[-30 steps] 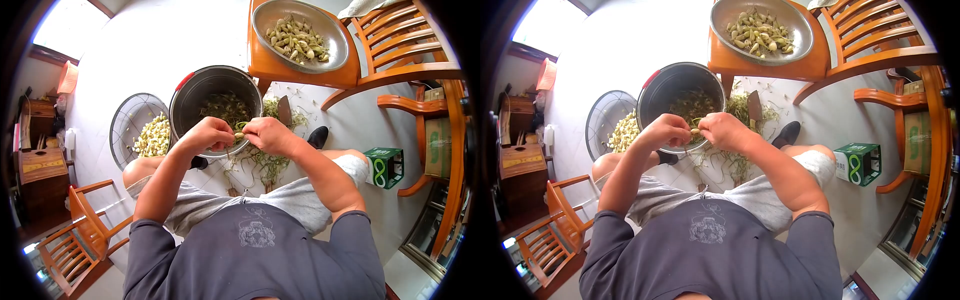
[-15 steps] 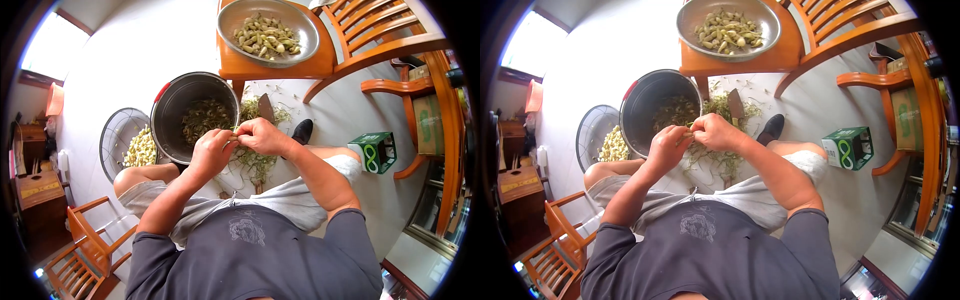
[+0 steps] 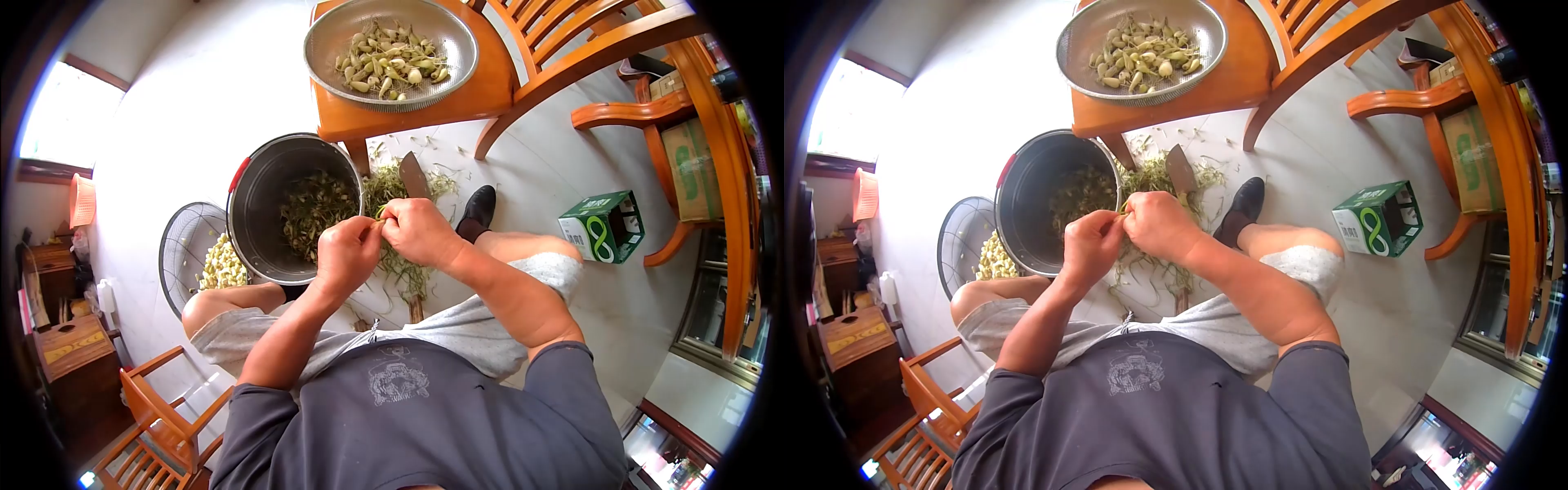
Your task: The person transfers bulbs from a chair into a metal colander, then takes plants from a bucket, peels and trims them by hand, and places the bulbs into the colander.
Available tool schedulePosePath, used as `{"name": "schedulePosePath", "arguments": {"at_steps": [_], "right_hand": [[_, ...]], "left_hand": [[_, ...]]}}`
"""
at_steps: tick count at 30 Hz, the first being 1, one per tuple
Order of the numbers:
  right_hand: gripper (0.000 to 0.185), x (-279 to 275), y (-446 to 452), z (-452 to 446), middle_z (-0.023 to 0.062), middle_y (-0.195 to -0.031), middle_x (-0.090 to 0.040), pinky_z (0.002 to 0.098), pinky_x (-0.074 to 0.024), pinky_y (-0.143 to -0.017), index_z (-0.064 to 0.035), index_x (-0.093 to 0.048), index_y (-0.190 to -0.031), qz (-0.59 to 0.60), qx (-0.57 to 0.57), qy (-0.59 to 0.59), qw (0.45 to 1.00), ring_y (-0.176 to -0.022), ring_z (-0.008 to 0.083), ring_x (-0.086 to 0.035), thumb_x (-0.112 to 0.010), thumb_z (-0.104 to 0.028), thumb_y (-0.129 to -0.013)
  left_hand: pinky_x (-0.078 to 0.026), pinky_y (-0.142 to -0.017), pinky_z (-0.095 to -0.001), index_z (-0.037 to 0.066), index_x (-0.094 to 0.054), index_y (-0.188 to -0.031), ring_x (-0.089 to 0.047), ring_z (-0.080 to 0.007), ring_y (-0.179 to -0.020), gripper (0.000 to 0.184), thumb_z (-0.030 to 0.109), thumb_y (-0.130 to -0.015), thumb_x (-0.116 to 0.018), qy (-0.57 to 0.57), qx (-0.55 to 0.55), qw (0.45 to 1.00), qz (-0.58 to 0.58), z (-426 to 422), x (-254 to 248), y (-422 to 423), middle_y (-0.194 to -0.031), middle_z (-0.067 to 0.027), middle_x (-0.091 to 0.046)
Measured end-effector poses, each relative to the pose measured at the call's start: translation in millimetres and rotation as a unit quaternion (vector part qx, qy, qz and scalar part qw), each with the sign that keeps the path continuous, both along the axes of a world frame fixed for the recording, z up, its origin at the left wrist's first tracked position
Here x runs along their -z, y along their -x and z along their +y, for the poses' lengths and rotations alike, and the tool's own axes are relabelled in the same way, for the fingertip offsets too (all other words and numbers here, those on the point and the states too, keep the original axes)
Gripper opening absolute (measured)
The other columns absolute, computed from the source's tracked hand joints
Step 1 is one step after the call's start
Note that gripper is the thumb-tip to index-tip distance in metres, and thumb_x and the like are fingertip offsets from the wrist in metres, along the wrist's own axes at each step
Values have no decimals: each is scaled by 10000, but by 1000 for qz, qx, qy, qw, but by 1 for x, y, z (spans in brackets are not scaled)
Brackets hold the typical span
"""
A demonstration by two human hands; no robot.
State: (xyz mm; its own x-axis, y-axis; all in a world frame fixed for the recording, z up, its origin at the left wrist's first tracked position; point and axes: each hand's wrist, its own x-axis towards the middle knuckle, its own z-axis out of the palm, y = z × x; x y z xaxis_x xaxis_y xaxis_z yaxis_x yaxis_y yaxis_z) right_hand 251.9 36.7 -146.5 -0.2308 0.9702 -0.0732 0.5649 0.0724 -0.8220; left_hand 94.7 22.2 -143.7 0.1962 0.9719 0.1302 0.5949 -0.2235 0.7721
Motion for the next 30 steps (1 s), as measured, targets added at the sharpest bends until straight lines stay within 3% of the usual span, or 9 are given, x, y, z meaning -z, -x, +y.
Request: {"name": "schedulePosePath", "arguments": {"at_steps": [5,11,15,16,20,23,27,29,30], "right_hand": [[187,11,7,-4,245,-790,-645,462,-519,-740,22,-646,-789,-64,25,-102,992,-787,396,-637,-555,-140,-791],[150,21,0,6,230,-777,-650,460,-522,-736,1,-655,-778,-43,48,-99,993,-780,374,-648,-564,-118,-763],[185,18,-32,29,203,-741,-661,402,-529,-686,-5,-690,-791,29,60,42,997,-695,350,-655,-559,-132,-762],[242,12,-38,31,202,-865,-680,396,-528,-765,-30,-703,-925,-8,2,137,991,-823,336,-667,-526,-92,-772],[503,22,-28,10,181,-1132,-644,388,-468,-954,-144,-620,-1229,-195,-158,121,960,-1087,323,-602,-466,-8,-770],[237,23,-23,8,179,-986,-678,425,-511,-844,-68,-701,-965,-299,-183,119,929,-952,330,-647,-541,-61,-789],[132,4,-19,7,175,-901,-676,440,-518,-784,-42,-689,-849,-257,-200,104,940,-895,342,-650,-590,-116,-800],[133,2,-16,3,176,-878,-673,441,-517,-775,-42,-686,-857,-246,-217,83,941,-885,349,-649,-604,-130,-802],[140,2,-16,0,185,-849,-669,446,-514,-762,-22,-673,-840,-245,-232,67,939,-857,359,-647,-594,-132,-805]], "left_hand": [[-487,-547,-320,13,-703,-818,-630,-228,-555,135,146,-813,-680,82,-63,993,-54,0,-1,-5,-644,-139,-638],[-451,-507,-303,9,-687,-794,-563,-187,-496,108,115,-812,-698,25,-70,996,-59,-2,2,7,-594,-115,-604],[-391,-486,-204,-14,-694,-857,-497,-27,-550,108,91,-870,-671,94,-74,970,-210,5,-9,34,-619,16,-594],[-392,-482,-194,-20,-703,-879,-503,-30,-544,156,126,-891,-652,109,-59,972,-200,7,-16,39,-651,14,-622],[-392,-461,-198,-27,-700,-870,-495,-32,-515,244,192,-919,-607,233,-40,949,-210,32,-48,42,-637,-22,-632],[-355,-429,-196,-18,-683,-846,-476,-48,-487,349,306,-931,-587,237,-5,955,-181,64,-72,28,-612,-23,-600],[-373,-441,-222,-6,-673,-807,-475,-60,-481,450,420,-926,-591,214,64,963,-152,133,-103,-4,-594,-23,-590],[-427,-483,-263,-7,-677,-832,-518,-85,-525,516,494,-912,-585,164,55,985,1,169,-117,-22,-633,-42,-607],[-445,-486,-308,-4,-669,-761,-541,-131,-502,524,494,-901,-586,35,48,998,19,187,-110,-25,-587,-74,-596]]}}
